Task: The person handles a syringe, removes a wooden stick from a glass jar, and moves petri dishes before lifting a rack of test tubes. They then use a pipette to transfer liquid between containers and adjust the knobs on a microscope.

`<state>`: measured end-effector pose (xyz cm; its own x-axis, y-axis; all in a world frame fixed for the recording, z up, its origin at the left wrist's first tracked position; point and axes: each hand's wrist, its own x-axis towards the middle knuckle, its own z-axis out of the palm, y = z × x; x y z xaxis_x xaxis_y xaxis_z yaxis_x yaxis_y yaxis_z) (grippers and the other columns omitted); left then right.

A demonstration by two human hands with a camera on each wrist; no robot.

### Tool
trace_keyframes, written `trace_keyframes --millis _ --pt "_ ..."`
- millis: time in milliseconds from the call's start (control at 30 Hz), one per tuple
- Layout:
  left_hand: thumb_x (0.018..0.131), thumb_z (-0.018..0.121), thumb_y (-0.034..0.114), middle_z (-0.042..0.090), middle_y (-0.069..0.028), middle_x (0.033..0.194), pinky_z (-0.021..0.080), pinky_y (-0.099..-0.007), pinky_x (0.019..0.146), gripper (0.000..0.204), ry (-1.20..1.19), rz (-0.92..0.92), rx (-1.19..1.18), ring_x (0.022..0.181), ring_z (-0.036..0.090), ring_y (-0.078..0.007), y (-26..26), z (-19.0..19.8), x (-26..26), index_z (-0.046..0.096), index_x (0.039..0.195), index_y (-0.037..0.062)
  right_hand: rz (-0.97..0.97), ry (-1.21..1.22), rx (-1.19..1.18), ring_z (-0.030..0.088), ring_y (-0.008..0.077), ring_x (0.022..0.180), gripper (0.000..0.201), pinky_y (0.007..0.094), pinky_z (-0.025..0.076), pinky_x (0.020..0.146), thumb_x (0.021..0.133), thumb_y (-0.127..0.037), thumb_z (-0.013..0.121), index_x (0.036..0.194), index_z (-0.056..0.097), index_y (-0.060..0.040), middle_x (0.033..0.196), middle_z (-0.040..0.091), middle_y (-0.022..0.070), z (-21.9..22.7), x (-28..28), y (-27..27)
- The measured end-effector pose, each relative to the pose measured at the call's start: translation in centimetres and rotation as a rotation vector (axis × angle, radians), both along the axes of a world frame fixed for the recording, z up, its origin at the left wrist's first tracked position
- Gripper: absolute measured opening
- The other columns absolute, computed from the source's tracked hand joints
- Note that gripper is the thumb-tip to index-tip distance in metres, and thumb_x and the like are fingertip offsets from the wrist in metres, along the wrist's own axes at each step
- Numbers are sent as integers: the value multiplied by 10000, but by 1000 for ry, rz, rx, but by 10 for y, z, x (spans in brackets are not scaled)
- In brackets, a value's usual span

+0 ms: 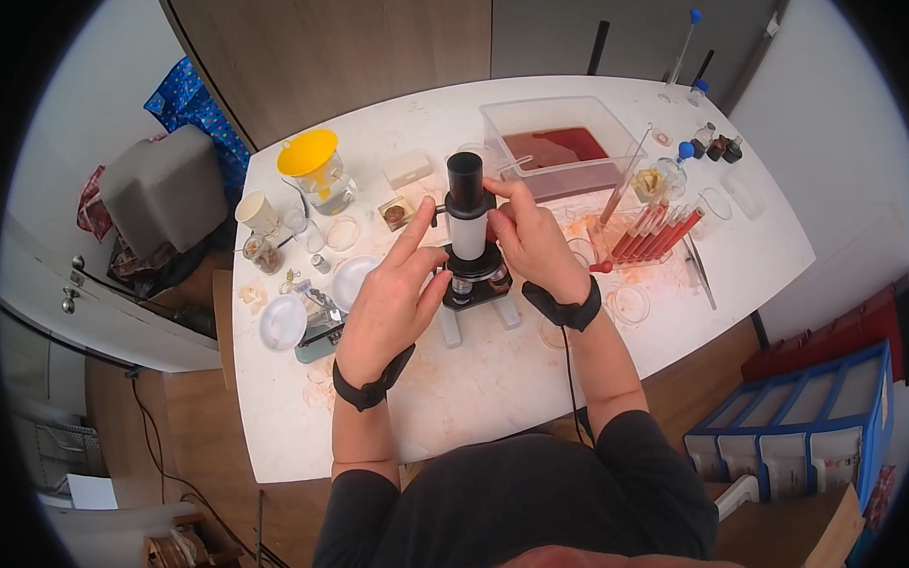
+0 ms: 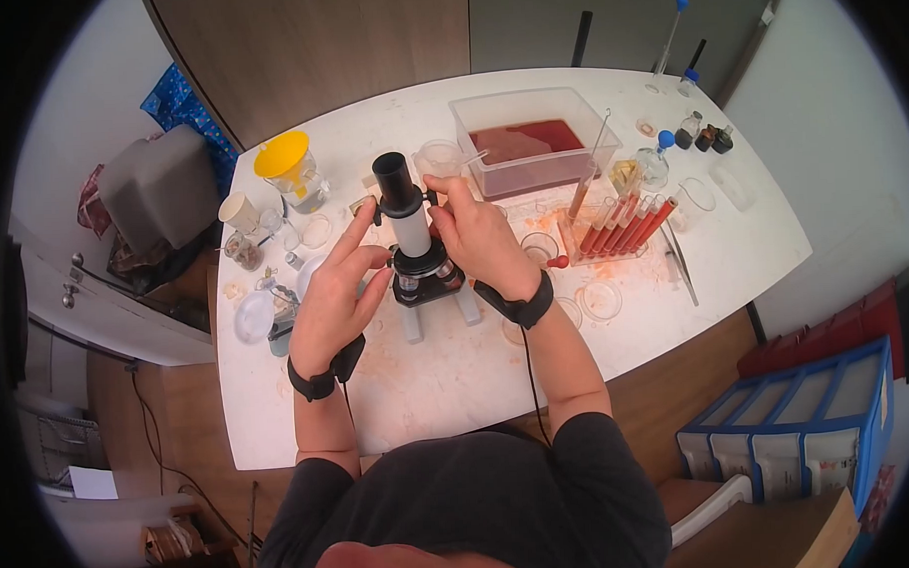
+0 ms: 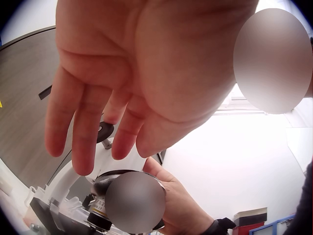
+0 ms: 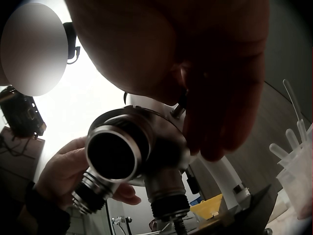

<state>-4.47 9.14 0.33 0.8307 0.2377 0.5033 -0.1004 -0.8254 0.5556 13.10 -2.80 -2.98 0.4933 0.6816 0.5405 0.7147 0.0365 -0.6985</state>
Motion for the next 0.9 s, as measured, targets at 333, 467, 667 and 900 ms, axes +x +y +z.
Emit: trace_keyframes --millis 333,467,667,900 --pt "818 673 39 440 -172 1453 540 -364 726 125 -28 -21 7 890 671 -346 1 -2 1 604 907 -14 3 2 10 668 360 708 321 441 498 616 933 -73 537 1244 462 -53 742 671 152 -2 1 1" --pt "812 670 30 438 -176 1455 541 -349 731 124 7 -12 -15 884 679 -324 0 0 0 604 909 -10 -2 2 5 667 363 706 321 445 498 614 932 -70 537 1243 461 -53 744 670 155 -3 1 1" --pt "800 667 11 439 -184 1458 544 -319 739 130 0 -13 -2 863 698 -272 1 -1 1 607 915 -5 -7 -11 6 663 366 702 322 447 497 616 931 -71 537 1243 460 -50 745 666 160 -2 2 1" --pt "797 670 11 443 -195 1450 541 -324 746 123 -13 -16 2 881 694 -287 1 -2 1 608 902 -1 2 7 22 661 365 707 326 443 495 621 931 -73 539 1246 458 -50 748 664 157 -5 2 2"
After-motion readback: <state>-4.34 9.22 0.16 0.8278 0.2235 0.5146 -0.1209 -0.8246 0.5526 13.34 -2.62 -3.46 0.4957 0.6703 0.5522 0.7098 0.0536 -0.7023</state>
